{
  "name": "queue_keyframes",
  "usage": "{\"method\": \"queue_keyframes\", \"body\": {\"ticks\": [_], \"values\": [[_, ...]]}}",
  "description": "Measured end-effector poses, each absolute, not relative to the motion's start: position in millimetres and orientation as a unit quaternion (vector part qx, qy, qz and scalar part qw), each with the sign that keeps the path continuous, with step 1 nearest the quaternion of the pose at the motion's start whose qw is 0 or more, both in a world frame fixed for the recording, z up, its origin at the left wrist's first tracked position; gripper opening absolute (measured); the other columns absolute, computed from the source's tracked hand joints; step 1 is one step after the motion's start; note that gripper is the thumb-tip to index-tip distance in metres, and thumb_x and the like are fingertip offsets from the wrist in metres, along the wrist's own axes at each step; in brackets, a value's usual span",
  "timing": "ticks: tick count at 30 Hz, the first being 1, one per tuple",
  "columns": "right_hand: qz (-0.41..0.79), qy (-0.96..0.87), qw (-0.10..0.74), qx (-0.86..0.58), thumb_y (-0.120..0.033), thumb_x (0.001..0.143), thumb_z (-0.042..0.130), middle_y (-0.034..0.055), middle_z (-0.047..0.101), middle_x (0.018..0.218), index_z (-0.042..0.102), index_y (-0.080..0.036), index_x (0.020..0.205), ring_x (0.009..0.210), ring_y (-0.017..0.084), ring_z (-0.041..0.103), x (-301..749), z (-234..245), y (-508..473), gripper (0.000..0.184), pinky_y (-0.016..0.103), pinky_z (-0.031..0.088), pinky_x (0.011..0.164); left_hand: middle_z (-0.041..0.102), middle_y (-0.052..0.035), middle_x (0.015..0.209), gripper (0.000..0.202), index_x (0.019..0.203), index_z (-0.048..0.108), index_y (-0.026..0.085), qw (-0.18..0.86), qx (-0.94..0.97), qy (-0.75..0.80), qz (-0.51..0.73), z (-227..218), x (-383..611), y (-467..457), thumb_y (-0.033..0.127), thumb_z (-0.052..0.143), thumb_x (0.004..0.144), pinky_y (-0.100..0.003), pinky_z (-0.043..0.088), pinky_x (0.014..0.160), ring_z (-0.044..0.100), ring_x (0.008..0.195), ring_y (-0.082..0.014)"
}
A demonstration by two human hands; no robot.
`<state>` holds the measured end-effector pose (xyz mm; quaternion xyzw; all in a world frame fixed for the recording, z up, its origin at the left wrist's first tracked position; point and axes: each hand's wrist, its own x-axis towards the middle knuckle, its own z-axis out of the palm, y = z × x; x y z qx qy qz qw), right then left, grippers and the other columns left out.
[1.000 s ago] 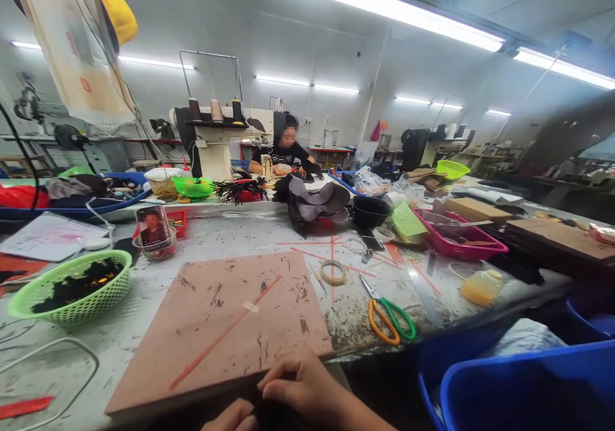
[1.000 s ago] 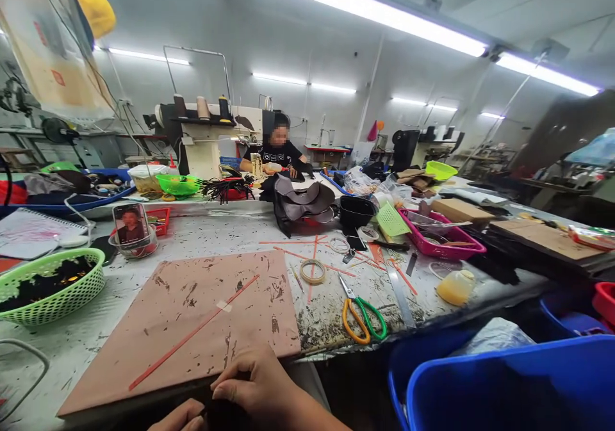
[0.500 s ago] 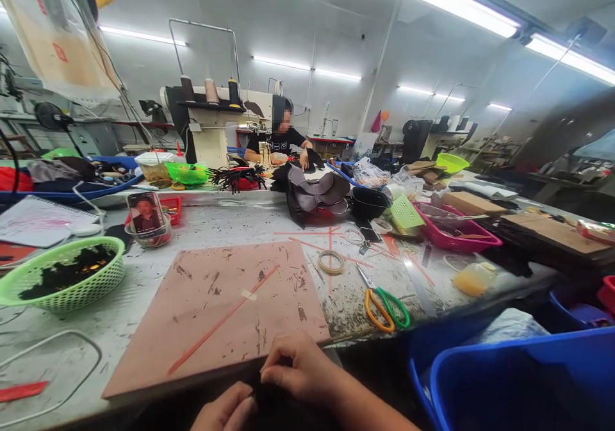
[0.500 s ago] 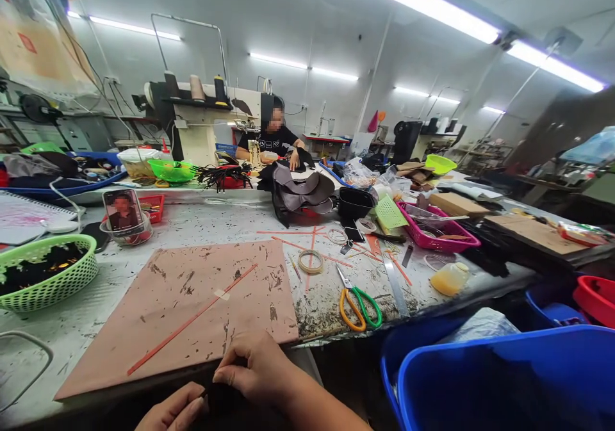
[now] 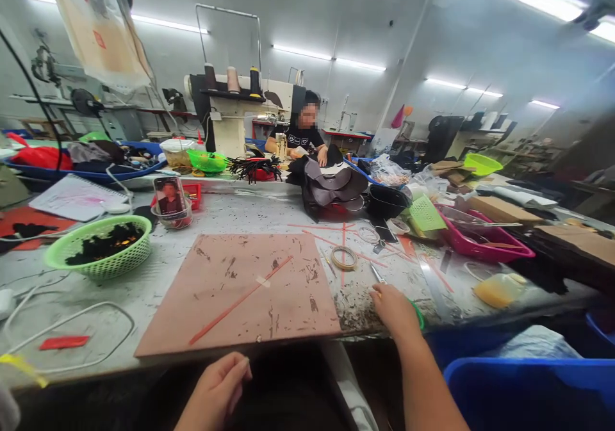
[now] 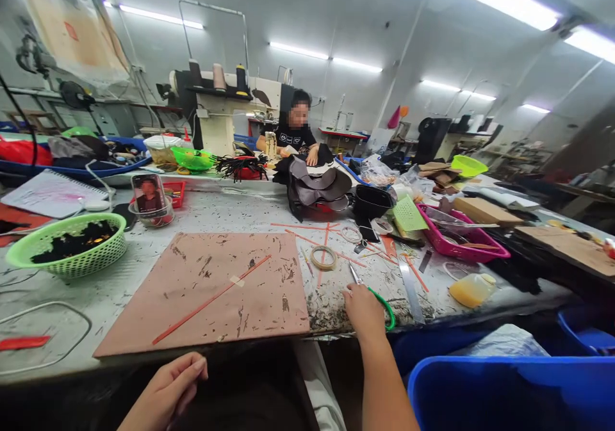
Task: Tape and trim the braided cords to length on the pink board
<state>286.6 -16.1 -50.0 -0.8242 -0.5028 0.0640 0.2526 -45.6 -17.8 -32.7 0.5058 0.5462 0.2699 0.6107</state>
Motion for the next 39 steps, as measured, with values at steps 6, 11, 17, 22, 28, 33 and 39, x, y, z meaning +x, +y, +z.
{"method": "queue_keyframes", "body": {"ticks": [6, 11, 17, 22, 28, 33, 39], "values": [[0.236, -0.642, 0.355, -0.637, -0.029, 0.08, 0.046, 0.0082, 0.066, 0.085, 0.065, -0.017, 0.086, 0.077, 0.019, 0.061, 210, -40, -22, 0.023, 0.029, 0.047, 0.067, 0.024, 0.0124, 0.03, 0.036, 0.051, 0.041, 0.021, 0.61, 0.493, 0.571, 0.241, -30, -35, -18, 0.056, 0.046, 0.06, -0.018, 0.011, 0.035, 0.016, 0.03, -0.0046], [0.37, -0.696, 0.345, -0.509, -0.025, 0.076, 0.056, 0.0047, 0.066, 0.078, 0.065, -0.017, 0.083, 0.071, 0.015, 0.059, 135, -25, -20, 0.014, 0.025, 0.045, 0.064, 0.025, 0.0115, 0.037, 0.032, 0.053, 0.043, 0.02, 0.59, 0.546, 0.54, 0.252, -24, -38, -24, 0.049, 0.049, 0.067, -0.019, 0.014, 0.036, 0.02, 0.035, -0.0061], [0.321, -0.685, 0.416, -0.505, -0.02, 0.075, 0.054, 0.0017, 0.062, 0.066, 0.06, -0.018, 0.067, 0.064, 0.013, 0.055, 122, -32, -7, 0.011, 0.024, 0.042, 0.061, 0.035, 0.0074, 0.042, 0.038, 0.057, 0.054, 0.018, 0.524, 0.6, 0.548, 0.256, -29, -58, -21, 0.054, 0.05, 0.069, -0.021, 0.026, 0.038, 0.032, 0.04, -0.0098], [0.248, -0.612, 0.428, -0.617, -0.029, 0.076, 0.049, 0.004, 0.063, 0.068, 0.059, -0.017, 0.068, 0.064, 0.016, 0.056, 160, -40, 32, 0.017, 0.027, 0.043, 0.061, 0.045, 0.0053, 0.047, 0.036, 0.062, 0.06, 0.019, 0.463, 0.612, 0.593, 0.245, -28, -93, -9, 0.054, 0.052, 0.067, -0.02, 0.032, 0.043, 0.041, 0.045, -0.012], [0.199, -0.614, 0.373, -0.666, -0.026, 0.075, 0.049, 0.0038, 0.065, 0.074, 0.062, -0.019, 0.069, 0.072, 0.018, 0.057, 190, -44, 84, 0.016, 0.03, 0.041, 0.068, 0.052, 0.0042, 0.047, 0.035, 0.063, 0.063, 0.022, 0.383, 0.61, 0.655, 0.229, -46, -145, 7, 0.055, 0.054, 0.062, -0.021, 0.04, 0.049, 0.049, 0.048, -0.0147], [0.164, -0.619, 0.322, -0.697, -0.024, 0.077, 0.048, 0.0047, 0.066, 0.074, 0.063, -0.019, 0.069, 0.074, 0.019, 0.057, 189, -47, 111, 0.018, 0.03, 0.039, 0.066, 0.057, 0.0032, 0.05, 0.041, 0.069, 0.065, 0.023, 0.378, 0.612, 0.66, 0.217, -56, -156, 19, 0.061, 0.054, 0.062, -0.022, 0.044, 0.054, 0.055, 0.052, -0.017], [0.128, -0.615, 0.307, -0.715, -0.024, 0.077, 0.048, 0.0053, 0.065, 0.079, 0.063, -0.019, 0.071, 0.078, 0.019, 0.057, 186, -57, 120, 0.017, 0.03, 0.04, 0.067, 0.058, 0.003, 0.051, 0.045, 0.066, 0.065, 0.023, 0.429, 0.595, 0.639, 0.232, -55, -146, 26, 0.067, 0.055, 0.06, -0.021, 0.045, 0.054, 0.053, 0.05, -0.0156]]}}
